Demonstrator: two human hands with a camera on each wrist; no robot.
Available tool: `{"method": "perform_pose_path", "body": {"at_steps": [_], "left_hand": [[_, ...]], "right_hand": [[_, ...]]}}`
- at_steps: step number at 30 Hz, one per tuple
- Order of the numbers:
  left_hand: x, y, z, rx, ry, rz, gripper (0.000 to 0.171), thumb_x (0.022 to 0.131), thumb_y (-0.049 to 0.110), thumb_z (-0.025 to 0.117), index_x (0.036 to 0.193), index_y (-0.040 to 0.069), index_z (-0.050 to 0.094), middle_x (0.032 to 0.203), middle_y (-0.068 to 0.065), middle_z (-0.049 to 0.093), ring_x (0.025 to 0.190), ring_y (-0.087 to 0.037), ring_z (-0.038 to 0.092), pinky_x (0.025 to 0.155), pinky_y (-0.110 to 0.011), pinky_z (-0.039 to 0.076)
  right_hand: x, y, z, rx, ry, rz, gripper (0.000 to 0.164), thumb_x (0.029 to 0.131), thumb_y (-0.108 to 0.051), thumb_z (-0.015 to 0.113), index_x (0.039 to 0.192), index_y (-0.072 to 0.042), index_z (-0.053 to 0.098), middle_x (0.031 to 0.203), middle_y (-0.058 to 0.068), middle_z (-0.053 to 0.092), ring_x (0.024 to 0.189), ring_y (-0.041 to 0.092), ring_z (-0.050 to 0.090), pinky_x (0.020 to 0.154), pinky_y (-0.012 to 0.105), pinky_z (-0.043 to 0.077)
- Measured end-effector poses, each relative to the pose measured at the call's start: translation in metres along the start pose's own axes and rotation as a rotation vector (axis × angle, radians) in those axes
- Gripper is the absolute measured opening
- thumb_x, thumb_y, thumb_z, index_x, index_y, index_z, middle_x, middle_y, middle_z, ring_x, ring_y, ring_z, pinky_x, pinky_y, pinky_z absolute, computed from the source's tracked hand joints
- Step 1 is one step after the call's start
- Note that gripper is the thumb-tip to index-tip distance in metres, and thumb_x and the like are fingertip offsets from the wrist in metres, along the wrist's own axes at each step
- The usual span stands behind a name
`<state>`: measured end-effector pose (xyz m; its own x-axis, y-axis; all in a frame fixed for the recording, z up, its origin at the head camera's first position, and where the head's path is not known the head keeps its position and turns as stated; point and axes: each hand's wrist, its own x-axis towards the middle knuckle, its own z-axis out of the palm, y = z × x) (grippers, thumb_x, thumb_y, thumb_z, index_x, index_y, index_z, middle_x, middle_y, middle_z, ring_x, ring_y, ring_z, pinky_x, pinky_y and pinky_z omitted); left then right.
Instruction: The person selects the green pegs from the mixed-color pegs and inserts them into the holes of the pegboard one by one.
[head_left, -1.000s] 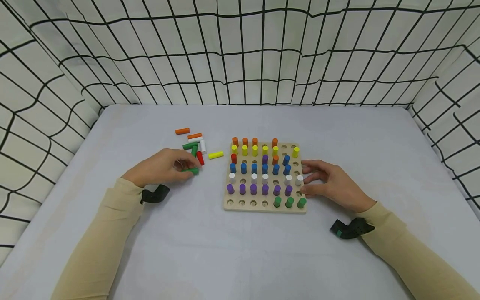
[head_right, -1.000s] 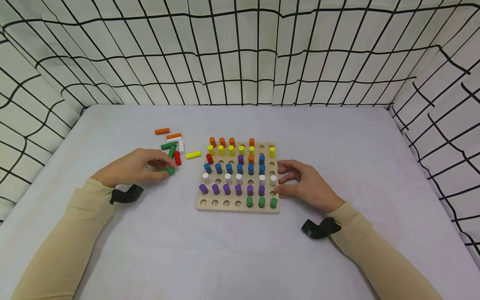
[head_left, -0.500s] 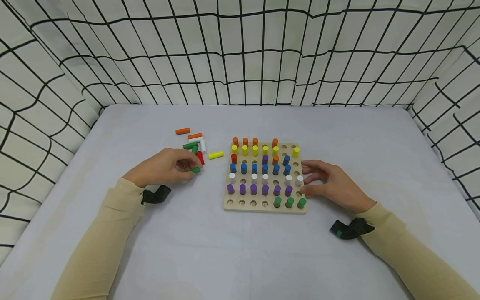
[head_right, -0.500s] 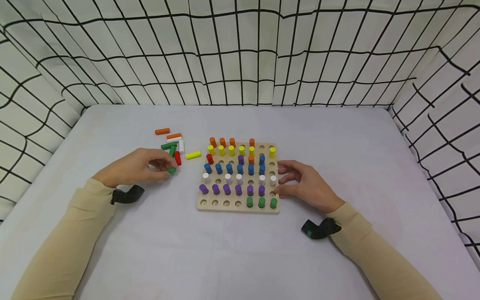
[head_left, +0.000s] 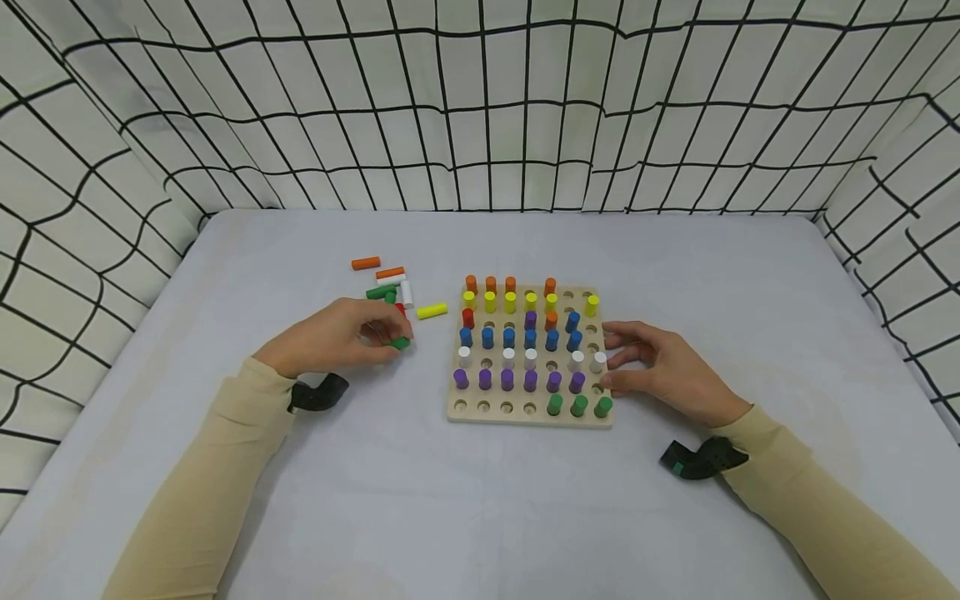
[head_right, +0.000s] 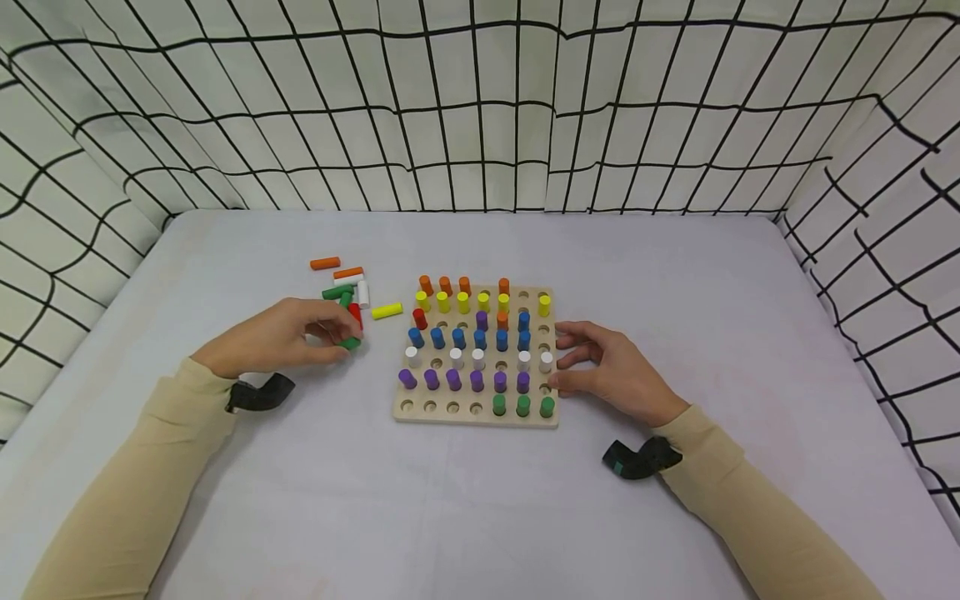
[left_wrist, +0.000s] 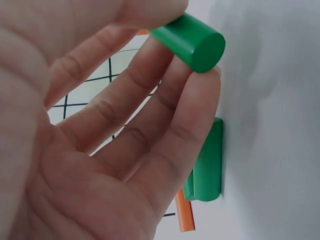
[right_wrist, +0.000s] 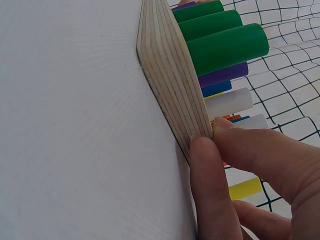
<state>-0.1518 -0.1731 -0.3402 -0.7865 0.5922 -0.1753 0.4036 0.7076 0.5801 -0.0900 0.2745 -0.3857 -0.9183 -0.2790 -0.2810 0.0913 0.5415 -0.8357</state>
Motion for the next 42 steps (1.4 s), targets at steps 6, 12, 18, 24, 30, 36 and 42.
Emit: {"method": "perform_pose_path", "body": {"at_steps": [6,12,18,24,30,36,42], "left_hand": [[0.002,0.004,0.002,0.015,-0.007,0.012,0.024,0.09,0.01,0.078,0.111,0.02,0.072,0.108,0.004,0.073,0.097,-0.014,0.065,0.09,-0.031,0.061],[0.003,0.009,0.004,0.021,-0.009,0.049,0.025,0.09,0.01,0.079,0.112,0.02,0.072,0.108,0.005,0.074,0.095,-0.012,0.066,0.09,-0.032,0.061],[0.003,0.016,0.005,-0.014,-0.013,0.084,0.025,0.091,0.009,0.078,0.113,0.019,0.072,0.107,0.006,0.074,0.096,-0.01,0.068,0.091,-0.031,0.062],[0.003,0.023,0.007,-0.067,-0.017,0.136,0.024,0.091,0.009,0.078,0.112,0.019,0.072,0.107,0.005,0.074,0.097,-0.01,0.07,0.091,-0.029,0.063],[0.002,0.028,0.008,-0.157,-0.002,0.147,0.023,0.091,0.012,0.079,0.112,0.019,0.071,0.11,0.003,0.073,0.1,-0.012,0.07,0.094,-0.029,0.063],[0.002,0.037,0.009,-0.212,0.032,0.185,0.024,0.091,0.01,0.079,0.113,0.018,0.071,0.111,0.002,0.073,0.101,-0.014,0.07,0.095,-0.029,0.063],[0.0,0.048,0.011,-0.211,0.109,0.222,0.028,0.089,0.007,0.08,0.113,0.017,0.071,0.11,0.002,0.073,0.099,-0.011,0.072,0.092,-0.03,0.064]], "right_hand": [[-0.001,0.0,0.0,-0.004,0.001,0.002,0.08,0.086,-0.036,0.084,0.154,-0.02,0.045,0.138,0.006,0.062,0.118,0.021,0.063,0.09,0.017,0.054],[-0.001,0.0,0.0,-0.008,0.004,-0.003,0.08,0.086,-0.036,0.084,0.154,-0.02,0.045,0.138,0.006,0.062,0.118,0.021,0.063,0.091,0.016,0.053],[-0.001,0.001,0.0,-0.006,0.003,-0.008,0.08,0.086,-0.036,0.084,0.154,-0.02,0.045,0.138,0.006,0.062,0.118,0.021,0.063,0.091,0.016,0.053],[0.0,0.0,0.0,-0.005,0.004,-0.005,0.079,0.086,-0.036,0.084,0.154,-0.02,0.046,0.138,0.006,0.061,0.117,0.021,0.063,0.091,0.016,0.053],[0.0,0.001,0.0,-0.002,0.003,-0.011,0.079,0.086,-0.036,0.084,0.154,-0.02,0.046,0.138,0.006,0.061,0.117,0.021,0.063,0.091,0.016,0.053],[-0.001,0.0,0.0,-0.01,0.005,-0.012,0.078,0.086,-0.036,0.084,0.153,-0.021,0.046,0.137,0.005,0.062,0.117,0.02,0.063,0.093,0.016,0.051],[-0.001,0.0,0.0,-0.002,0.004,-0.015,0.078,0.087,-0.035,0.083,0.153,-0.02,0.046,0.138,0.006,0.061,0.117,0.02,0.063,0.092,0.016,0.052]]}}
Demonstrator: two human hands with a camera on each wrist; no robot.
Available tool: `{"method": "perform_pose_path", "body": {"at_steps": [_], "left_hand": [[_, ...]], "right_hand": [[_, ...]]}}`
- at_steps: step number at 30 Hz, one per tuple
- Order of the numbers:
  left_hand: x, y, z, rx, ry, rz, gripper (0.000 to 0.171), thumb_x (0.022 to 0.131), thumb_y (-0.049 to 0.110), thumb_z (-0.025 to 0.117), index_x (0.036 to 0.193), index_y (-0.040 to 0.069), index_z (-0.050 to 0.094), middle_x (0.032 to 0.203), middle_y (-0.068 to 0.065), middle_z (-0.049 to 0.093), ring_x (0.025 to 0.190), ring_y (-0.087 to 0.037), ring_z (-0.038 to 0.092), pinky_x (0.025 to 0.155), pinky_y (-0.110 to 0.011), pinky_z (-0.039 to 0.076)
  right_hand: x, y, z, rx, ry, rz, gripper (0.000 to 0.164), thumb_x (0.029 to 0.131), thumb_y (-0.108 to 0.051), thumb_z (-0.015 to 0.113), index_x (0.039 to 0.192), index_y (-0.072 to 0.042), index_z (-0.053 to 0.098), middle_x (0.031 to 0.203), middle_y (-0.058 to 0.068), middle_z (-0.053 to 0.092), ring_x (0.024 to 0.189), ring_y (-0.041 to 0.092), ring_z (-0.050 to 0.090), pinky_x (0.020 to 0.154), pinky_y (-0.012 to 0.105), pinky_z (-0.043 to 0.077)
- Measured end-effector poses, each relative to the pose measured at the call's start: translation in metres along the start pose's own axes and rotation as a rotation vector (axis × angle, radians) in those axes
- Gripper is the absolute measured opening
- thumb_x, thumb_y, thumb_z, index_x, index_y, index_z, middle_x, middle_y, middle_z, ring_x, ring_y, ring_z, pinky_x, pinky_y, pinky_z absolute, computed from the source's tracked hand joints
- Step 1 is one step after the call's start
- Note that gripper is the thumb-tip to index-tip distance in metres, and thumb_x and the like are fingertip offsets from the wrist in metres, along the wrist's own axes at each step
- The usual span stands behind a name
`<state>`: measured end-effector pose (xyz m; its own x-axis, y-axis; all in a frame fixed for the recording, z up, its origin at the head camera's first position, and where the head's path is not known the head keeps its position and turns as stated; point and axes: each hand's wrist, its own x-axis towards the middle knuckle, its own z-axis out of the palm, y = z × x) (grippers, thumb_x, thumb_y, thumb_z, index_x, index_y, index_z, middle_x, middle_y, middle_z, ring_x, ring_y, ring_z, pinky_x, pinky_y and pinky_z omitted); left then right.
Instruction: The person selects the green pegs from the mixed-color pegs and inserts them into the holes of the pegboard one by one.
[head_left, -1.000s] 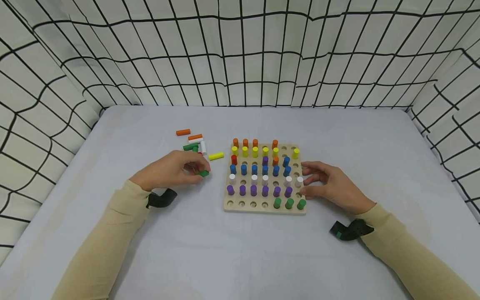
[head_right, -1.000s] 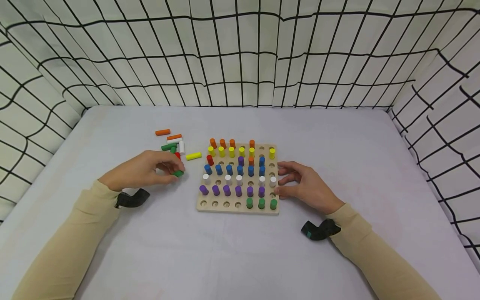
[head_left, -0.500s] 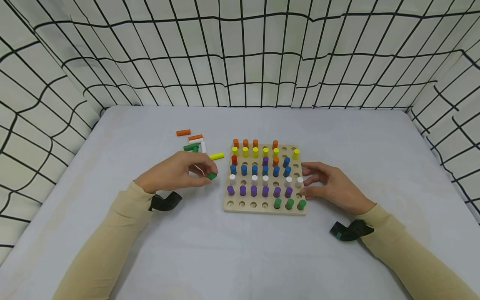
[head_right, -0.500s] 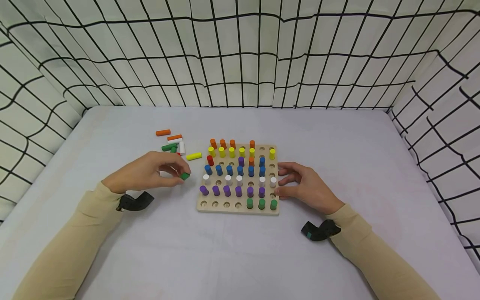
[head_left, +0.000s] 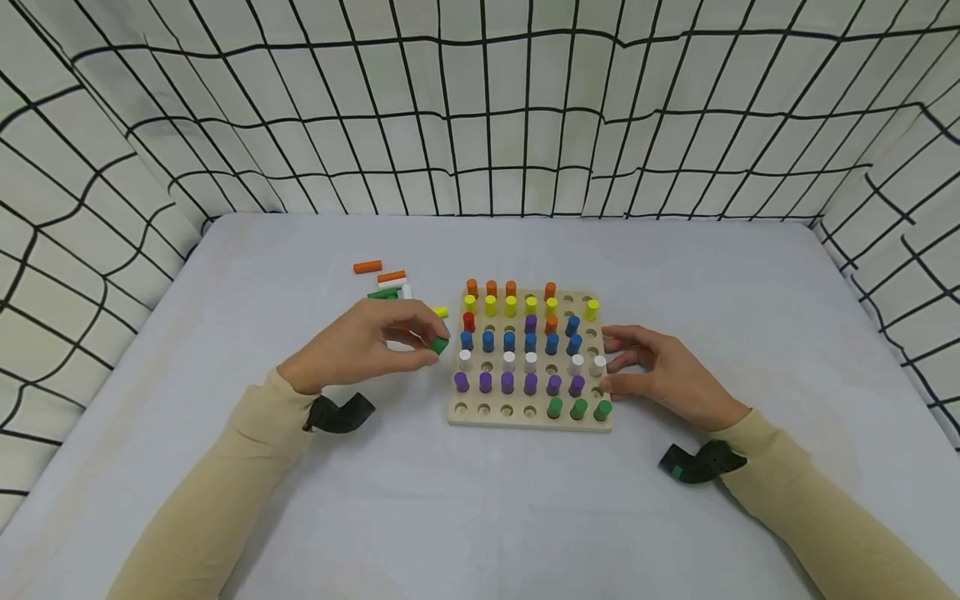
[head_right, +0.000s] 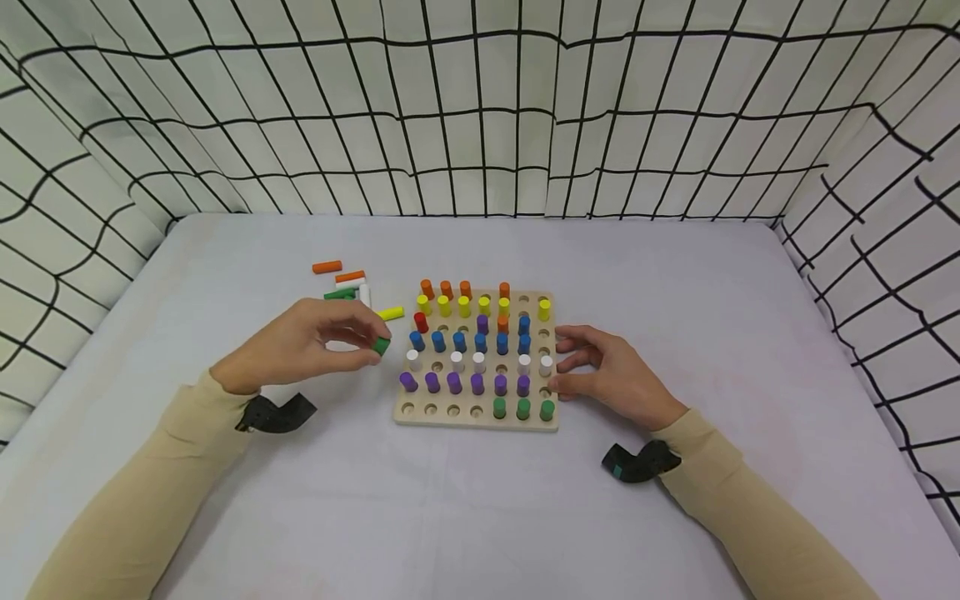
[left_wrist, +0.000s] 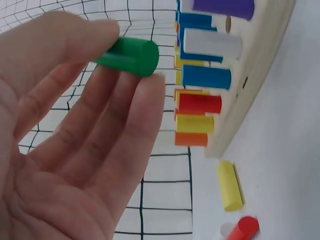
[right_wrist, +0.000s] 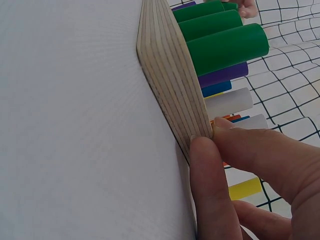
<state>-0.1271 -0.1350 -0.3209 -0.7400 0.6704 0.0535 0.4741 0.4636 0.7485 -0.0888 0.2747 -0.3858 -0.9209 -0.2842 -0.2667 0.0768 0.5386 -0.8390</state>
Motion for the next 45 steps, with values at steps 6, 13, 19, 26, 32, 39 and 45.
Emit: {"method": "perform_pose_path", "body": {"at_steps": [6,13,19,26,32,39,45], "left_hand": [[-0.003,0.014,0.004,-0.049,0.071,0.031,0.027,0.088,0.008,0.081,0.113,0.015,0.072,0.111,0.001,0.074,0.101,-0.01,0.073,0.093,-0.03,0.064],[-0.002,0.028,0.015,-0.112,0.125,0.085,0.028,0.088,0.005,0.08,0.114,0.011,0.072,0.113,-0.004,0.075,0.103,-0.012,0.074,0.093,-0.029,0.064],[0.004,0.037,0.027,-0.131,0.123,0.084,0.033,0.09,0.004,0.077,0.123,0.006,0.069,0.119,-0.008,0.074,0.108,-0.017,0.073,0.095,-0.031,0.063],[0.007,0.044,0.042,-0.189,0.119,0.084,0.029,0.089,0.001,0.077,0.117,0.007,0.072,0.117,-0.008,0.074,0.108,-0.018,0.073,0.097,-0.029,0.062],[0.012,0.049,0.056,-0.212,0.109,0.08,0.028,0.089,0.004,0.079,0.116,0.008,0.073,0.114,-0.006,0.074,0.105,-0.015,0.073,0.095,-0.028,0.063],[0.017,0.049,0.07,-0.269,0.07,0.11,0.028,0.089,0.002,0.078,0.116,0.006,0.072,0.112,-0.009,0.074,0.102,-0.014,0.073,0.093,-0.029,0.063],[0.019,0.049,0.081,-0.306,0.042,0.127,0.027,0.088,-0.001,0.077,0.114,0.005,0.072,0.112,-0.011,0.074,0.1,-0.014,0.073,0.092,-0.029,0.064]], "right_hand": [[0.001,-0.001,0.001,0.01,-0.01,-0.012,0.079,0.087,-0.035,0.083,0.154,-0.02,0.045,0.138,0.006,0.062,0.118,0.021,0.063,0.092,0.018,0.053],[0.001,0.0,0.0,0.007,-0.002,-0.021,0.079,0.087,-0.035,0.084,0.154,-0.019,0.045,0.139,0.006,0.061,0.118,0.021,0.063,0.091,0.018,0.054],[-0.001,0.001,-0.001,0.014,0.0,-0.016,0.079,0.087,-0.034,0.083,0.154,-0.018,0.045,0.139,0.007,0.061,0.118,0.022,0.063,0.09,0.017,0.055],[-0.001,0.002,-0.001,0.03,-0.011,-0.017,0.079,0.087,-0.034,0.083,0.154,-0.017,0.044,0.14,0.008,0.061,0.119,0.023,0.063,0.089,0.017,0.056],[0.001,-0.001,-0.001,0.034,-0.015,-0.014,0.079,0.087,-0.034,0.083,0.154,-0.018,0.045,0.14,0.007,0.06,0.119,0.023,0.062,0.088,0.017,0.056],[0.002,0.0,-0.002,0.028,-0.013,-0.023,0.079,0.088,-0.034,0.083,0.155,-0.017,0.044,0.141,0.008,0.061,0.118,0.02,0.063,0.089,0.017,0.056],[0.002,0.001,-0.002,0.045,-0.017,-0.02,0.08,0.087,-0.033,0.084,0.154,-0.017,0.044,0.14,0.006,0.061,0.119,0.022,0.063,0.089,0.018,0.056]]}}
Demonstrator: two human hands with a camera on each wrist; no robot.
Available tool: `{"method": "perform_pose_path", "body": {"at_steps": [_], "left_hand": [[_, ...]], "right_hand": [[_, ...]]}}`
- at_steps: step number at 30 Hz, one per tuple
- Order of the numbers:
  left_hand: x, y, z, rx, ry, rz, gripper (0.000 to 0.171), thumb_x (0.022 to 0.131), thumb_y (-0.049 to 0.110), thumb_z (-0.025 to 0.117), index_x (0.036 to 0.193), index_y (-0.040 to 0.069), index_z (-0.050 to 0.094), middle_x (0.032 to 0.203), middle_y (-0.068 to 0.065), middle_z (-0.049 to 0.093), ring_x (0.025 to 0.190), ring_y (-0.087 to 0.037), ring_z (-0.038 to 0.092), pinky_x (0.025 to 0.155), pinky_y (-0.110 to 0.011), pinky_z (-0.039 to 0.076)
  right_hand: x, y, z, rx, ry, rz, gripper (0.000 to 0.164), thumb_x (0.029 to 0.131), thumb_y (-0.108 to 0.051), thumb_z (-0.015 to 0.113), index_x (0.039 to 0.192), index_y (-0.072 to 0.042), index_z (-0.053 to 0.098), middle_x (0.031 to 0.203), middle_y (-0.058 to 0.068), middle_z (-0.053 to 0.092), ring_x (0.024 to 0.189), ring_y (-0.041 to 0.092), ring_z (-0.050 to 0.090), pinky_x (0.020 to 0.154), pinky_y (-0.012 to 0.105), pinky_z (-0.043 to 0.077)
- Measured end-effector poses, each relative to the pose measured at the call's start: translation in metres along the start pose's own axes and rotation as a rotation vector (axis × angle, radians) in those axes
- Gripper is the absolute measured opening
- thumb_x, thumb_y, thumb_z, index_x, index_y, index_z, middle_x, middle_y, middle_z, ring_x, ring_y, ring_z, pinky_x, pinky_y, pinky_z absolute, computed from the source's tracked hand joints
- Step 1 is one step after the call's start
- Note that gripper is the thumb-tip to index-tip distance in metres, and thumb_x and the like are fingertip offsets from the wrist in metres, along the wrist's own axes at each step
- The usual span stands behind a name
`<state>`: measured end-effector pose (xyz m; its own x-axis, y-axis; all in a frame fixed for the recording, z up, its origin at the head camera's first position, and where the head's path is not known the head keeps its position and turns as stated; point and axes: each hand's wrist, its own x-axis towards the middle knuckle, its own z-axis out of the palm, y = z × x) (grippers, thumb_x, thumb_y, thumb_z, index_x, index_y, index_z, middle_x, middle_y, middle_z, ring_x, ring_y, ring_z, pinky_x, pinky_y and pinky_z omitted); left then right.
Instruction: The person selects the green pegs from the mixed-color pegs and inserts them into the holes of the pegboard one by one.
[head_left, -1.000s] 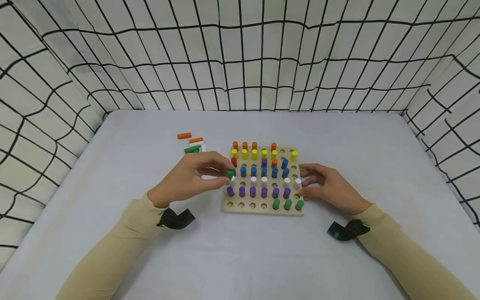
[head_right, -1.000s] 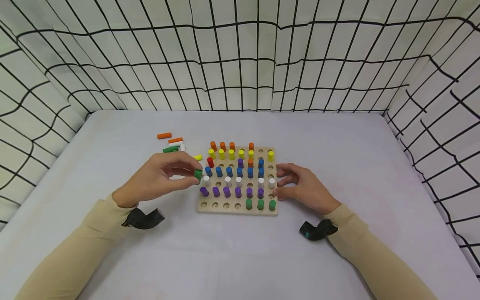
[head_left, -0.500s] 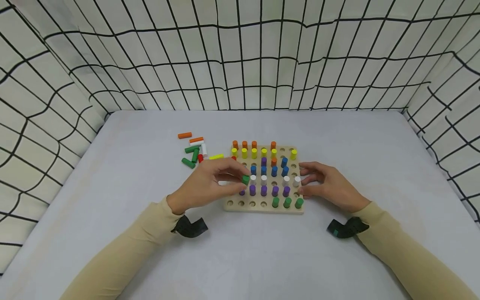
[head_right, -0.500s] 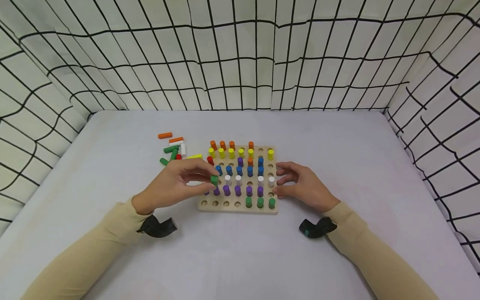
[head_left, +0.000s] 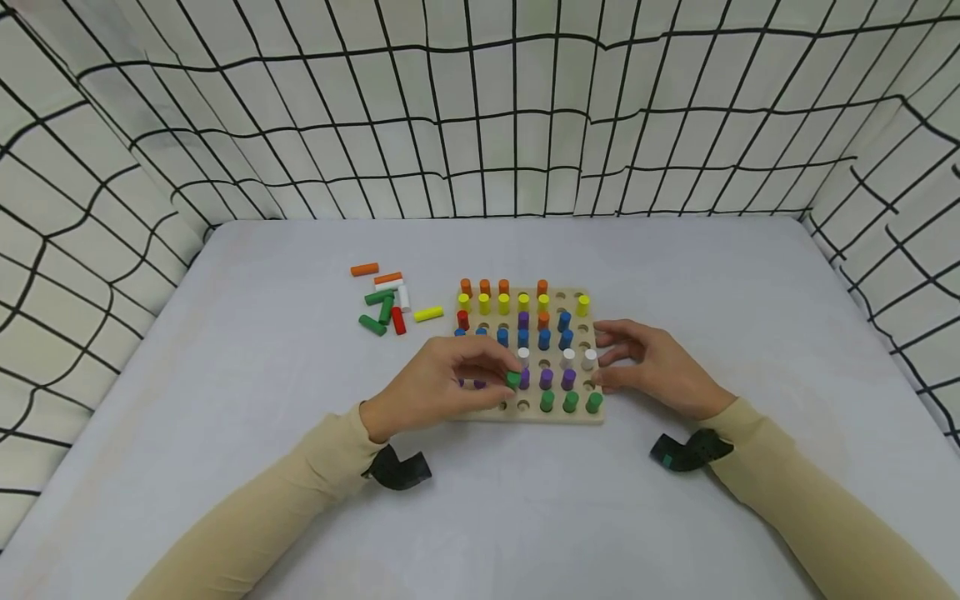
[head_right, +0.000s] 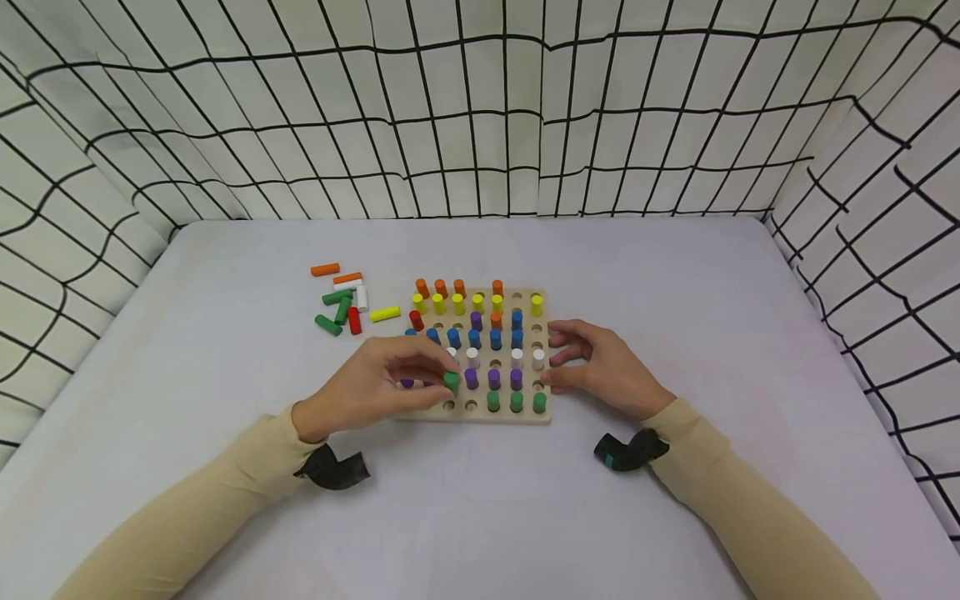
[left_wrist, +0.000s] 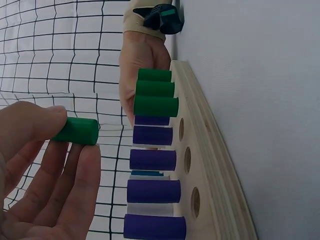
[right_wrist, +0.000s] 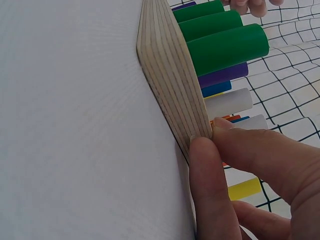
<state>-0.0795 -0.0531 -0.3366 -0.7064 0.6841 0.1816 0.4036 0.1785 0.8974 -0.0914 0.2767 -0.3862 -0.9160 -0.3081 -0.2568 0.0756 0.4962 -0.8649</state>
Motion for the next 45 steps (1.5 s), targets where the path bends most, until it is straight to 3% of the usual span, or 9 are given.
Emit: {"method": "perform_pose_path", "body": {"at_steps": [14,27,45], "left_hand": [[0.003,-0.01,0.012,0.087,-0.024,0.023,0.025,0.088,0.003,0.078,0.112,0.007,0.072,0.11,-0.007,0.075,0.101,-0.013,0.074,0.093,-0.028,0.063],[0.004,-0.016,0.02,0.119,-0.04,0.059,0.027,0.089,0.003,0.079,0.115,0.004,0.071,0.11,-0.009,0.074,0.098,-0.016,0.075,0.086,-0.023,0.064],[0.003,-0.014,0.025,0.27,-0.038,0.131,0.026,0.09,0.006,0.079,0.115,0.006,0.073,0.107,-0.006,0.076,0.094,-0.013,0.076,0.083,-0.018,0.063]], "right_hand": [[0.001,-0.001,0.0,0.0,0.007,0.004,0.081,0.086,-0.033,0.084,0.155,-0.016,0.044,0.14,0.007,0.06,0.12,0.022,0.063,0.09,0.016,0.055],[0.002,-0.001,-0.001,-0.006,0.003,0.003,0.08,0.087,-0.033,0.084,0.154,-0.016,0.045,0.139,0.008,0.061,0.118,0.021,0.064,0.089,0.018,0.055],[0.002,0.0,0.0,-0.03,0.01,0.011,0.079,0.086,-0.036,0.084,0.153,-0.019,0.046,0.136,0.006,0.063,0.12,0.022,0.063,0.091,0.017,0.054]]}}
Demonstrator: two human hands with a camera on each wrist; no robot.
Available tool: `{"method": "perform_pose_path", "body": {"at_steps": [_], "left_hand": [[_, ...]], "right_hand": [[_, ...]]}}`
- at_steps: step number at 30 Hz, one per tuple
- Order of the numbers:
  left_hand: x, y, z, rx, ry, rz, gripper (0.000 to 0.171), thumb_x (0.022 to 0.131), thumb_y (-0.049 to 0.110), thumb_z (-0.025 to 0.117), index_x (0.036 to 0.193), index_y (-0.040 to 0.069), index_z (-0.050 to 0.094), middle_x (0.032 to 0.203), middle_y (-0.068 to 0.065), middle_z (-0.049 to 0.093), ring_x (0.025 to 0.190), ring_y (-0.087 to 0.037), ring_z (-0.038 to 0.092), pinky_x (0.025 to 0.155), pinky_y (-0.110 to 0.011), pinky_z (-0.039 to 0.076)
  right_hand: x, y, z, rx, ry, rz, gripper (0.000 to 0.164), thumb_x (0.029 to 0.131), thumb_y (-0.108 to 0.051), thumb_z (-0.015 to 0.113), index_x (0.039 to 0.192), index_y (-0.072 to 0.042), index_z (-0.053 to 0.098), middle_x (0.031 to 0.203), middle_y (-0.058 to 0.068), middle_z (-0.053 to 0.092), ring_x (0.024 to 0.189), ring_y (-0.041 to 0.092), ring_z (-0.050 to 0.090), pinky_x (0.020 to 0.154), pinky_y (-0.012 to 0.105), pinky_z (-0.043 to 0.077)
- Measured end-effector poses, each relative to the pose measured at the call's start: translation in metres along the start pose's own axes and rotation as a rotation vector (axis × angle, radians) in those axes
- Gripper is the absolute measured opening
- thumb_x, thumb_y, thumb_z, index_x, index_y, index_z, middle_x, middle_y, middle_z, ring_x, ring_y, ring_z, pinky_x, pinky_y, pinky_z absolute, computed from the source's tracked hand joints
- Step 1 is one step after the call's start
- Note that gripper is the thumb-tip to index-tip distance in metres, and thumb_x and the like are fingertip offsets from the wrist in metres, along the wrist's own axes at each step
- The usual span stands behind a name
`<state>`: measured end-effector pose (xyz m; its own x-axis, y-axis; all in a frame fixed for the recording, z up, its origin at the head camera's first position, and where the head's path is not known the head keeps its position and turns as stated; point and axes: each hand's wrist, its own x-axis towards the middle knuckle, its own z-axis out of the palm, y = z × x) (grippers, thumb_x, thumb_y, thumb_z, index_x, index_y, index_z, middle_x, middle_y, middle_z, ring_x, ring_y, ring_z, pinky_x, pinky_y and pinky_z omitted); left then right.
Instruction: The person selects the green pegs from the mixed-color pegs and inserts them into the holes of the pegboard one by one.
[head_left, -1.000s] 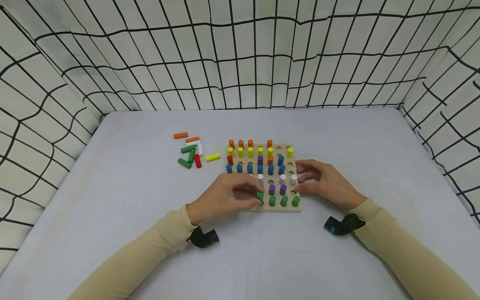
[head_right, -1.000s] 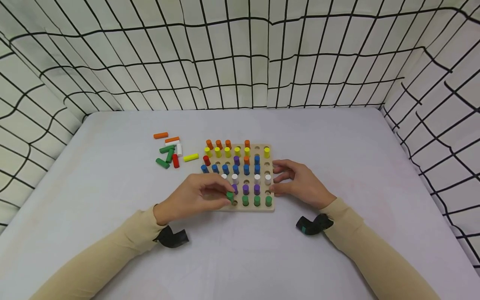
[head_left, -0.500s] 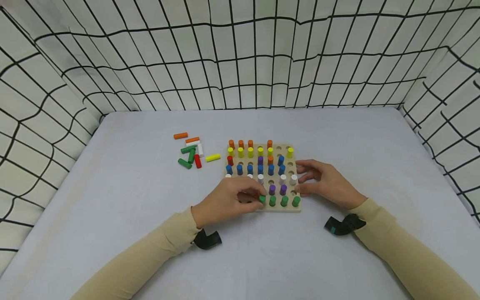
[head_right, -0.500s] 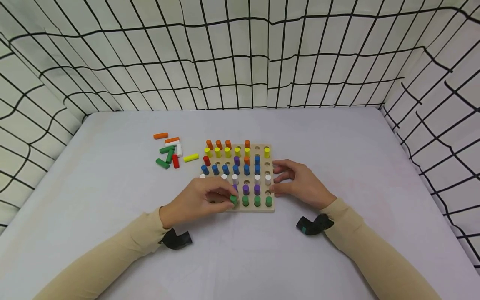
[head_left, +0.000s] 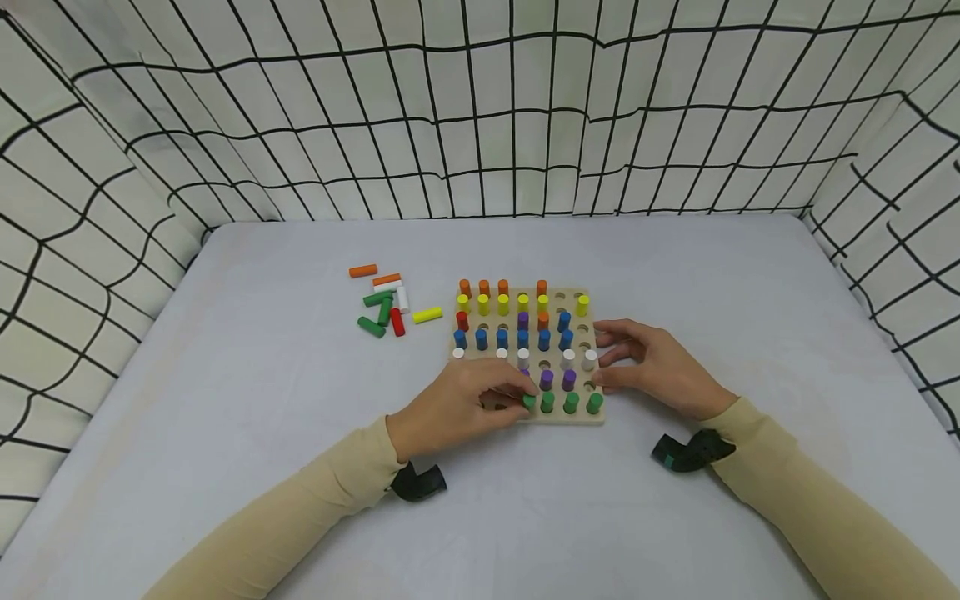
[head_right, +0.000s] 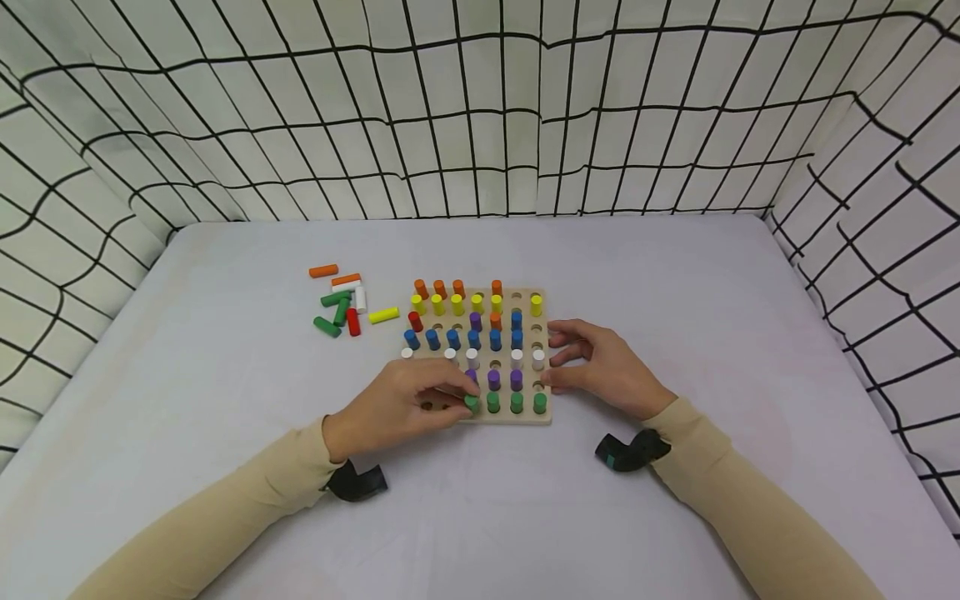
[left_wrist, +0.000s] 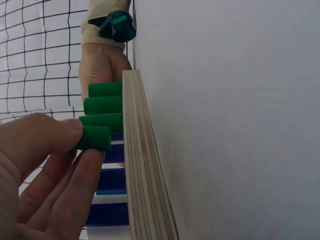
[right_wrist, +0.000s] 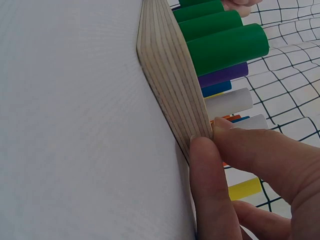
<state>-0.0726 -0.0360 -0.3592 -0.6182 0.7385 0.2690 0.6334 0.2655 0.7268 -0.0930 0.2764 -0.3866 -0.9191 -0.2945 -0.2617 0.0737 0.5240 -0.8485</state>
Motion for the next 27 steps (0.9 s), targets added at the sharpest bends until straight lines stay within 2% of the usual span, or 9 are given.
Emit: {"method": "perform_pose_path", "body": {"at_steps": [8,22,27], "left_hand": [[-0.0009,-0.0028,0.002,0.048,0.001,-0.025,0.025,0.09,0.008,0.08,0.114,0.006,0.074,0.107,-0.007,0.077,0.095,-0.012,0.077,0.086,-0.015,0.061],[-0.0009,-0.004,0.0054,0.05,0.005,-0.058,0.025,0.089,0.008,0.08,0.114,0.006,0.073,0.107,-0.007,0.078,0.095,-0.013,0.077,0.087,-0.015,0.061],[-0.0005,-0.0019,0.0033,0.05,-0.01,-0.101,0.025,0.09,0.011,0.08,0.114,0.007,0.073,0.108,-0.005,0.078,0.095,-0.01,0.077,0.086,-0.014,0.06]], "right_hand": [[-0.0003,0.0,-0.0001,0.008,-0.007,0.001,0.078,0.087,-0.036,0.083,0.153,-0.018,0.046,0.135,0.006,0.063,0.119,0.022,0.063,0.09,0.017,0.054],[-0.0013,-0.0012,-0.0002,0.003,-0.006,0.004,0.078,0.088,-0.036,0.082,0.154,-0.019,0.045,0.136,0.007,0.062,0.119,0.022,0.062,0.09,0.017,0.053],[-0.0012,-0.0011,-0.0002,-0.008,-0.004,0.0,0.079,0.088,-0.037,0.082,0.154,-0.018,0.045,0.134,0.007,0.063,0.118,0.021,0.063,0.091,0.017,0.053]]}}
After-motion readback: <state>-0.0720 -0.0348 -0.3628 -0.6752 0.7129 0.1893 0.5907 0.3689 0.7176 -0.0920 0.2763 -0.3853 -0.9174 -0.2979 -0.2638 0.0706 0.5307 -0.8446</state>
